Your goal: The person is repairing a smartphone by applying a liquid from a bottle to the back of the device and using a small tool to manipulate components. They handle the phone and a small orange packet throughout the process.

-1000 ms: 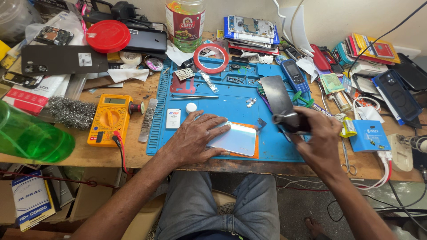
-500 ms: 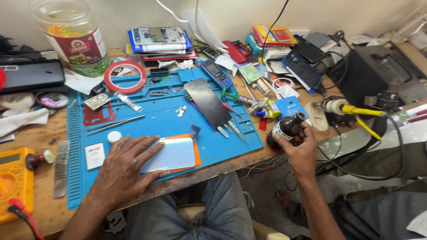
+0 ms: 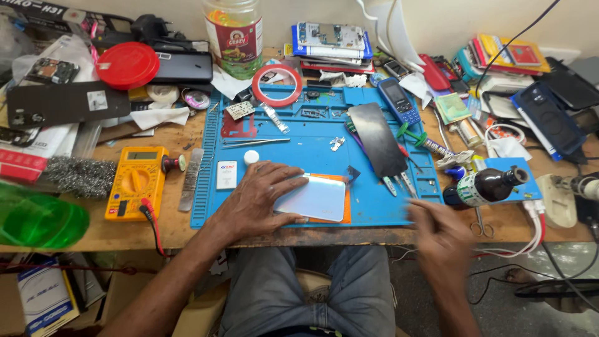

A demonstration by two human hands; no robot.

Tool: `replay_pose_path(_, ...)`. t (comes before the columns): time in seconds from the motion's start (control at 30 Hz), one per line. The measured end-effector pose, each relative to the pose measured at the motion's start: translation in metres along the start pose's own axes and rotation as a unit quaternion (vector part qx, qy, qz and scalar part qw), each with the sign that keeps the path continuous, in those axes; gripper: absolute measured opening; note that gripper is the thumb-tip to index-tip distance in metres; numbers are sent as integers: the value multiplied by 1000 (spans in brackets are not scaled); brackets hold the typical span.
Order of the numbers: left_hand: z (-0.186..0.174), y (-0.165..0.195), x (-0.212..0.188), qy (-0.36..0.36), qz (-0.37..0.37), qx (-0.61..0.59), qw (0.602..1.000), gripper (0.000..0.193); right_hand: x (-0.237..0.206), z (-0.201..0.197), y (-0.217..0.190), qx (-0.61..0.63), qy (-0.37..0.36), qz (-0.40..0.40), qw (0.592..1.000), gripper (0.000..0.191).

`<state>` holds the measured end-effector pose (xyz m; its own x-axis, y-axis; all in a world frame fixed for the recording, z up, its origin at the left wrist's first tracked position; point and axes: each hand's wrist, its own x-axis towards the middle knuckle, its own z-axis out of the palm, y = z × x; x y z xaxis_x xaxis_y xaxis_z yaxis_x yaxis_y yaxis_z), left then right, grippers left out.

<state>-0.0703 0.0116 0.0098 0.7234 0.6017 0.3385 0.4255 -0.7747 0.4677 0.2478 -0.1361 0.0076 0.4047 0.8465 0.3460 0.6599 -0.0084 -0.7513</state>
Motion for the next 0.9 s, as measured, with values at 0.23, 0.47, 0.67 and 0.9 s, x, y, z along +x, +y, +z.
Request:
replay_pose_path(0.23, 2, -1, 0, 13, -8, -12, 1000, 83, 92, 61, -11, 143, -382, 272, 872, 35)
replay_pose_path(0.47, 5, -9, 0, 10, 15, -22, 1000, 86, 98, 73, 0, 164, -406, 237, 867, 27)
replay_pose_path(0.67, 8, -13, 1, 20, 34, -27, 999, 87, 94, 76, -3, 163, -390, 225, 878, 26)
replay_pose_path(0.9, 10, -11, 3, 2, 13, -37, 999, 90, 96, 77, -8, 168, -384, 217, 881, 20)
